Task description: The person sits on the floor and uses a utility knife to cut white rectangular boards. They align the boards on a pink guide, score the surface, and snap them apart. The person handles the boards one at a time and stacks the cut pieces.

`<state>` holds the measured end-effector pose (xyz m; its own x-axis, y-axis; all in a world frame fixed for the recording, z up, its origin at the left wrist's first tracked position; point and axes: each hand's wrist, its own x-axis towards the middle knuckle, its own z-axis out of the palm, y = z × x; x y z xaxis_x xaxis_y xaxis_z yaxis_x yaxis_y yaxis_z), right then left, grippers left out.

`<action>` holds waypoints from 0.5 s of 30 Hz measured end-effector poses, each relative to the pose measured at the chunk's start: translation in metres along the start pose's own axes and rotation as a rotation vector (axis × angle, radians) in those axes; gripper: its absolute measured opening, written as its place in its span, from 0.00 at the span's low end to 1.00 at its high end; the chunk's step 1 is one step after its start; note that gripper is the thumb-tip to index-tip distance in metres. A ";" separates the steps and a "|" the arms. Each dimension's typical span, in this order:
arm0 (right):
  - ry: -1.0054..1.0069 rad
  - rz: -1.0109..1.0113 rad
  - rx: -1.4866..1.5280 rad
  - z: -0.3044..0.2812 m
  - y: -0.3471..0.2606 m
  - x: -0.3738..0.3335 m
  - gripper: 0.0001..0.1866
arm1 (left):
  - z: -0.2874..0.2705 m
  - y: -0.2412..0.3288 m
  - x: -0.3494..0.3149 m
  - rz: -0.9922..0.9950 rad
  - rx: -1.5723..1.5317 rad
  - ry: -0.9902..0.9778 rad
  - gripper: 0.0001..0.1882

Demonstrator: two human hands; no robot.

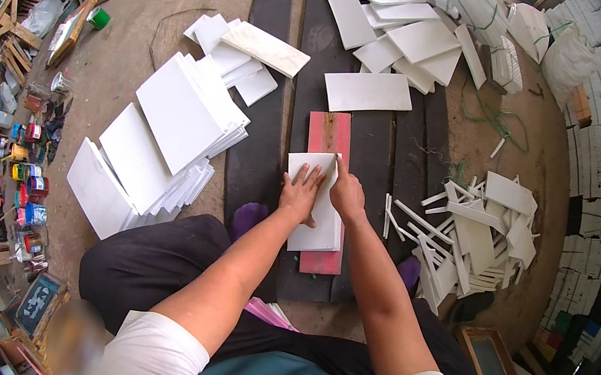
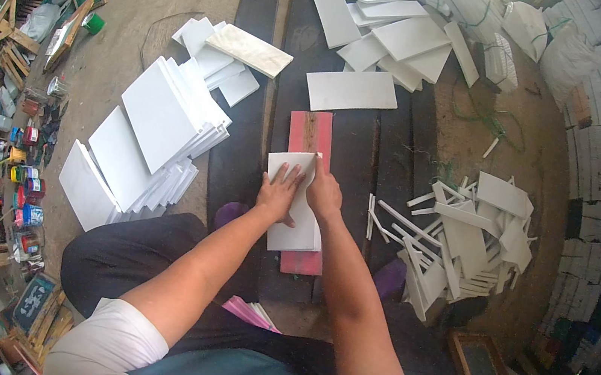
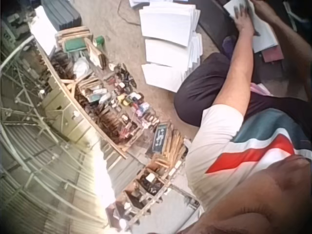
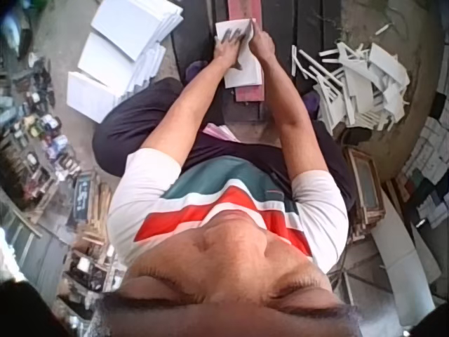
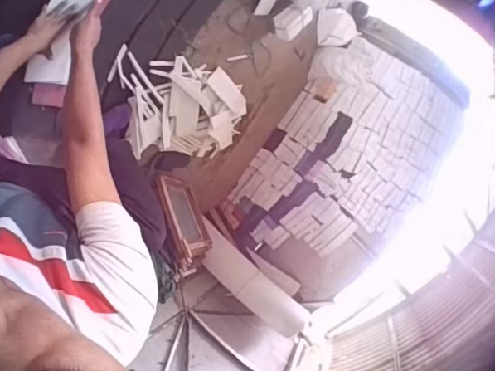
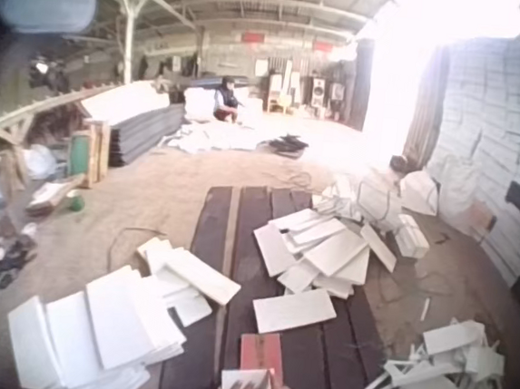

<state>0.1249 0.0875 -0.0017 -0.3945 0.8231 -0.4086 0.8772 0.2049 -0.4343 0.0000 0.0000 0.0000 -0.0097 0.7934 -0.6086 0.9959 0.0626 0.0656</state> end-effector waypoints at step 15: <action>-0.068 0.013 -0.053 -0.005 0.002 -0.058 0.27 | 0.005 0.001 0.001 -0.016 0.020 0.058 0.79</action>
<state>0.1509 0.0430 0.0246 -0.3994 0.7881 -0.4685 0.8949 0.2240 -0.3860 0.0017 -0.0018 -0.0042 -0.0303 0.8261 -0.5627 0.9972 0.0637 0.0399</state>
